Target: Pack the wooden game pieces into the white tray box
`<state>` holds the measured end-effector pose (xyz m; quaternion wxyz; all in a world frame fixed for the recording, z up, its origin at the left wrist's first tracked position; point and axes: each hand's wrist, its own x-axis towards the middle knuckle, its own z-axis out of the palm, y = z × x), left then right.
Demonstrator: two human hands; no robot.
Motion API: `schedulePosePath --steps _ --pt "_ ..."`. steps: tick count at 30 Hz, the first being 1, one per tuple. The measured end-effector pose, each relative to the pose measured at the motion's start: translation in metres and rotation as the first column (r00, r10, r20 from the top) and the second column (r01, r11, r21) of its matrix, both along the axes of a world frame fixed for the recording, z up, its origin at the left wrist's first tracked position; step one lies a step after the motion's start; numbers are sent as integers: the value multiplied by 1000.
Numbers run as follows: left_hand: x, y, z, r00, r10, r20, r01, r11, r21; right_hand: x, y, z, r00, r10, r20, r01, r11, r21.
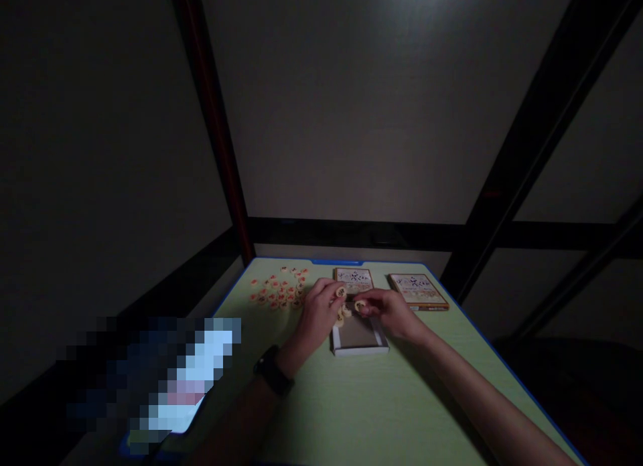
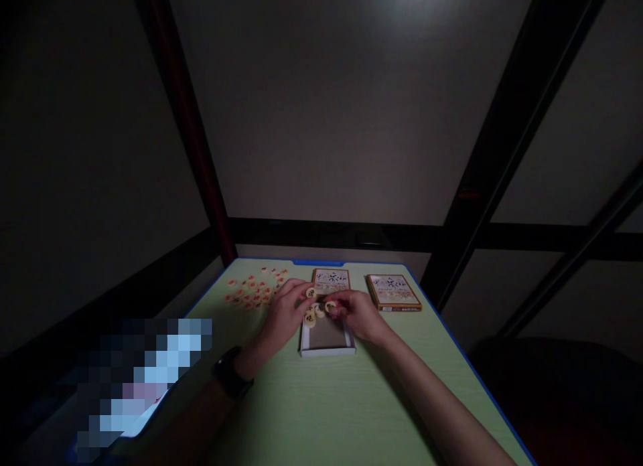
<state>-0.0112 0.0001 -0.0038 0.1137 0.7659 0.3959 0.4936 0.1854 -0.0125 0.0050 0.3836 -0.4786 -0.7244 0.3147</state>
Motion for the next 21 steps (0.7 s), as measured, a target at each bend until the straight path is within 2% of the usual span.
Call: schedulePosePath --steps 4,7,13,17,21 --pt "-1 7 -4 997 48 59 -41 993 -114 -10 -11 3 940 14 340 -49 995 93" --pt "0 10 -7 994 97 54 -82 969 -235 -16 -17 3 876 -1 483 -50 994 92" --pt "2 10 -8 990 122 72 -82 907 -412 -22 -21 0 813 -58 579 -44 986 162" --pt "0 8 -3 988 131 77 -85 895 -438 -22 -20 -2 810 -87 580 -47 976 212" --pt "-1 9 -4 987 141 71 -95 891 -444 -21 -18 -4 804 -82 589 -41 981 191"
